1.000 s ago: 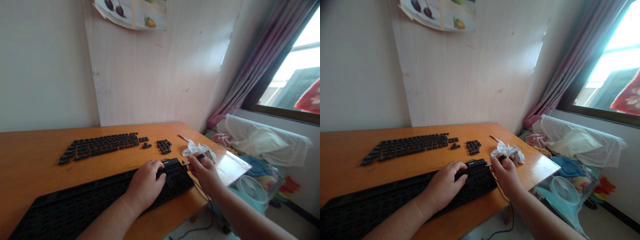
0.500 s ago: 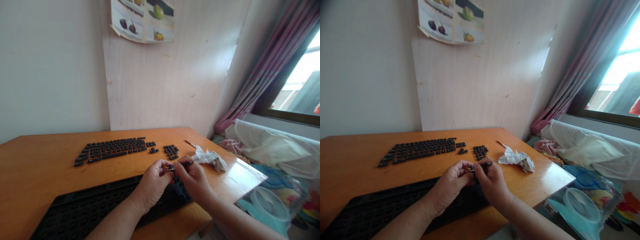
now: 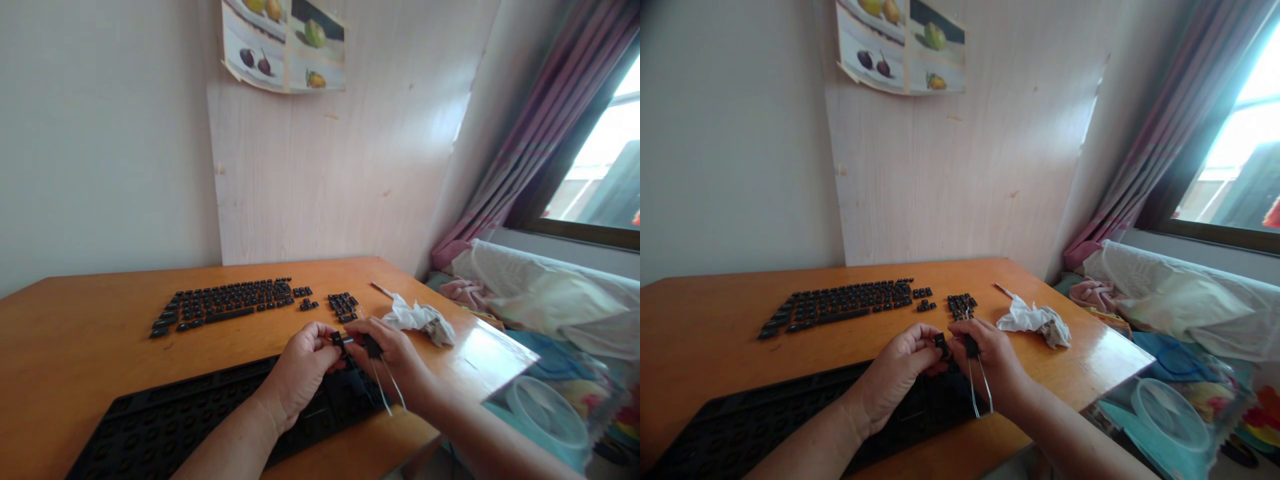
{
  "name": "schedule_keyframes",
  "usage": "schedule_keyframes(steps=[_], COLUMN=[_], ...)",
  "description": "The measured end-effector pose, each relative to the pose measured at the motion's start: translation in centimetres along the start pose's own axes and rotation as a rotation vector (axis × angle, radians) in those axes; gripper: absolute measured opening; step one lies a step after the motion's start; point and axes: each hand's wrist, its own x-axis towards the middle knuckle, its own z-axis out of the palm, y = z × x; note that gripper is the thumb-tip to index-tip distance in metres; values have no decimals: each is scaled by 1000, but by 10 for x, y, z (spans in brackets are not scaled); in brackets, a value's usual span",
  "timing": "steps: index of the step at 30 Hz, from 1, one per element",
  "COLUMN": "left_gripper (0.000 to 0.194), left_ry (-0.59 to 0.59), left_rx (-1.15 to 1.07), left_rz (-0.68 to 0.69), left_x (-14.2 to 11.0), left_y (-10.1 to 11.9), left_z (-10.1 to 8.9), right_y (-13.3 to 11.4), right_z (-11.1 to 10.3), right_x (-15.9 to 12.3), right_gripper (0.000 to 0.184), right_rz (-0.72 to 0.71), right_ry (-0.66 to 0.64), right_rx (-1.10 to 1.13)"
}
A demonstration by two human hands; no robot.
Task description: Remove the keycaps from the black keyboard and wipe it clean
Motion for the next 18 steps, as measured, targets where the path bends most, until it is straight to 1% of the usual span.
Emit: schedule_keyframes(steps=[2,4,7,10,12,14,16,18], left_gripper=[21,22,20,20,22,28,34,36], left_ry=[-16,-28,-47,-82,-106,-101,-48,31], left_rx=[-5,9,63,116,144,156,168,187], left_rz=[2,6,26,37,28,23,37,64], left_x=[0,0,0,0,0,-1,-1,0], left_y=[0,-1,-3,-5,-5,-5,-3,0], left_z=[0,0,-1,-3,-3,-2,-2,-3], right_y=[3,4,1,-5,-6,-4,4,19], right_z=[-4,-7,-11,-14,-16,-18,-23,-29], right_x=[-1,-1,0,1,0,1,4,11], right_gripper=[26,34,38,38,35,32,31,32], right_rz=[-59,-81,-91,-88,-87,-87,-80,-63], right_ry=[-95,-163,-255,-322,-338,-341,-315,-251], right_rx=[-84,-124,-154,-177,-190,-197,-202,-212])
